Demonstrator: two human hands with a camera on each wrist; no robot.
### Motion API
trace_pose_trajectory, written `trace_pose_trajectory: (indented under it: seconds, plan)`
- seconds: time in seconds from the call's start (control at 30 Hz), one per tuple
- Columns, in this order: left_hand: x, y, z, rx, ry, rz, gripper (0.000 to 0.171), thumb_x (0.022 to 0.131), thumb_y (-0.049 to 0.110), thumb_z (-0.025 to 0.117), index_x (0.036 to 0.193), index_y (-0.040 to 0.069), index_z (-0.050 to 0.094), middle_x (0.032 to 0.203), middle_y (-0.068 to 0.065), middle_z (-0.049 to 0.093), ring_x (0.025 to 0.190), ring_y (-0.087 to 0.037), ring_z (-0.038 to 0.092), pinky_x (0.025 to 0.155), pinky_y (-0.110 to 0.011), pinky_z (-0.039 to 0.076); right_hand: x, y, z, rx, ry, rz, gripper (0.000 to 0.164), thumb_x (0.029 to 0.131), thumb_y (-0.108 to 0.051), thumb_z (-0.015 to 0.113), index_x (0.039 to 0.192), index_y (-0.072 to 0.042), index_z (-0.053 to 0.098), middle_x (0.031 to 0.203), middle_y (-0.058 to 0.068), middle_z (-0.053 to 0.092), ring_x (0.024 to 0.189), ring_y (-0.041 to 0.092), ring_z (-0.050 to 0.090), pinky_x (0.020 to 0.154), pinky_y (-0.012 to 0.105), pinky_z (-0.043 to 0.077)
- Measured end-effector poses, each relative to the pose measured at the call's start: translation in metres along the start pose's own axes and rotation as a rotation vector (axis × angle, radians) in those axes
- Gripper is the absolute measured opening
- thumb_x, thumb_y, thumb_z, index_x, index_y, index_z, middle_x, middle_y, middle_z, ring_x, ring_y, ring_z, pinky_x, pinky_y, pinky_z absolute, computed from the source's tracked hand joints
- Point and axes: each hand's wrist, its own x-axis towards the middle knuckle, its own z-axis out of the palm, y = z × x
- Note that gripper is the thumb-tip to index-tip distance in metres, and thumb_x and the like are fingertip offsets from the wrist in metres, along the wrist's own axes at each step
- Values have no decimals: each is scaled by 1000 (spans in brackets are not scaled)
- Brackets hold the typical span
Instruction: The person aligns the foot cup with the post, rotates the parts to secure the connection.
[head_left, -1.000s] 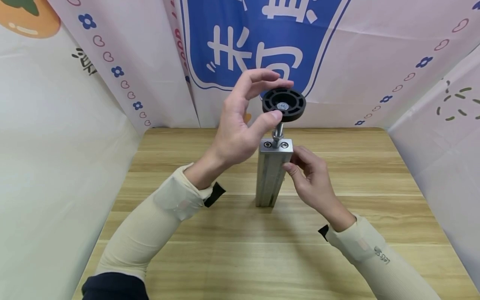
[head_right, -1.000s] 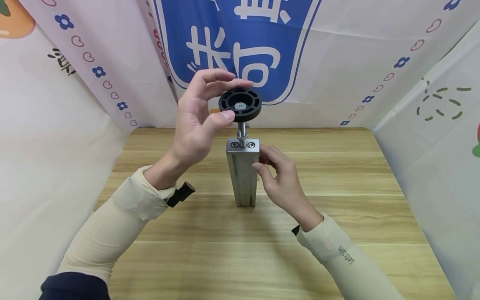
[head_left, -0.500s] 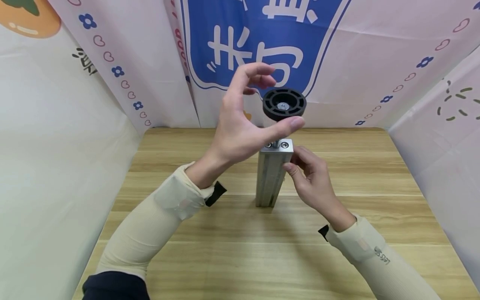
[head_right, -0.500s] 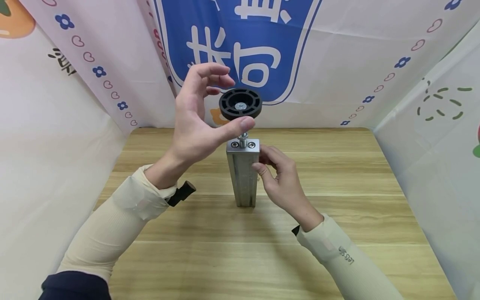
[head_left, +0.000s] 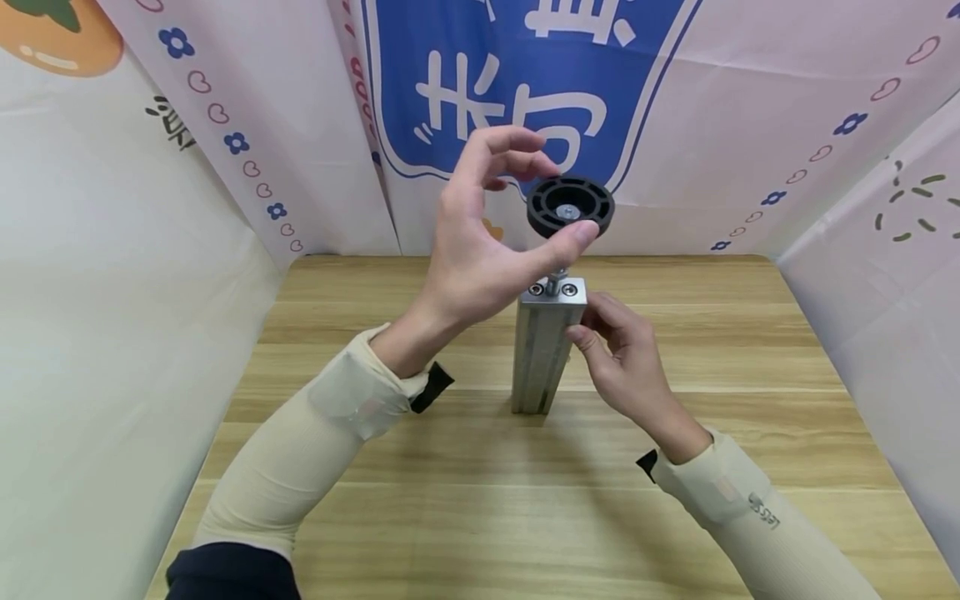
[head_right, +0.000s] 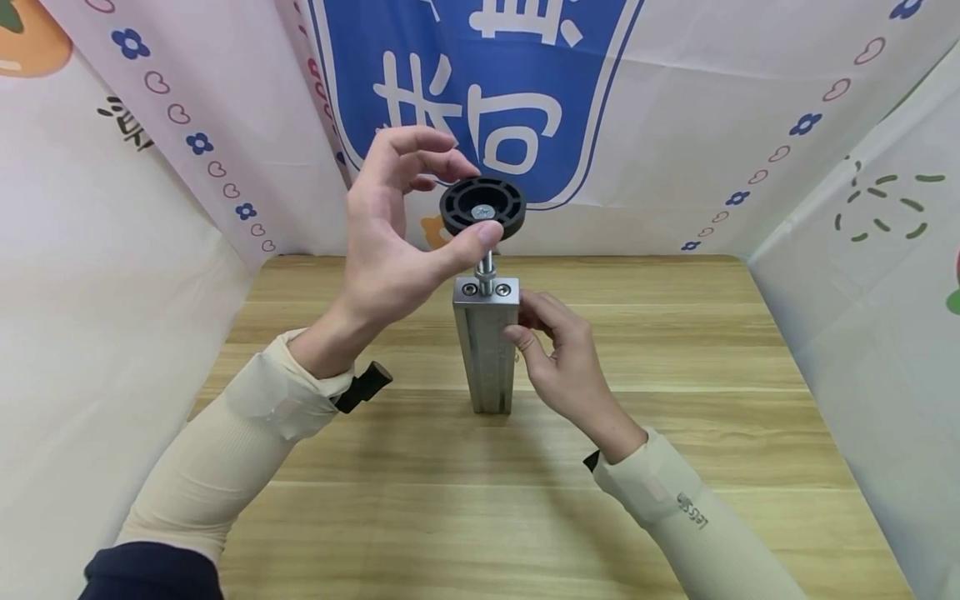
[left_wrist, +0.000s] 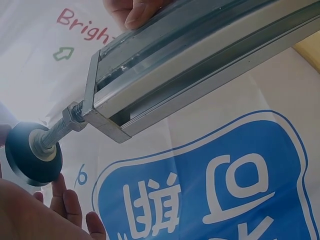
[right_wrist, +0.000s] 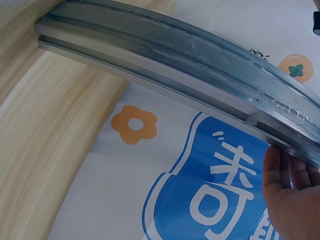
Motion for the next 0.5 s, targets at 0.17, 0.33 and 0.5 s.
trace_pose_trajectory:
  seconds: [0.17, 0.33, 0.5]
  plan:
    - [0, -1, -1, -35, -18, 5, 64, 80, 22, 83, 131, -4, 54, 120, -15, 73, 114, -16, 64, 103, -30, 36, 1, 0, 0, 6, 2, -2, 30, 92, 15, 66, 120, 6, 70, 95, 3, 63, 81, 12, 55, 71, 21, 50]
    - [0, -1, -1, -83, -39, 22, 58, 84, 21, 76, 130, -6, 54, 121, -19, 73, 118, -19, 66, 116, -30, 34, 0, 0, 1, 5, 3, -4, 29, 92, 15, 66, 119, 6, 70, 94, 3, 63, 80, 12, 55, 70, 22, 50]
    - [0, 0, 0, -112, -69, 8, 53, 87, 21, 64, 130, -8, 53, 125, -21, 73, 127, -23, 65, 124, -32, 29, 1, 0, 1, 5, 7, -7, 28, 92, 14, 66, 119, 7, 70, 94, 5, 63, 80, 12, 55, 70, 21, 50]
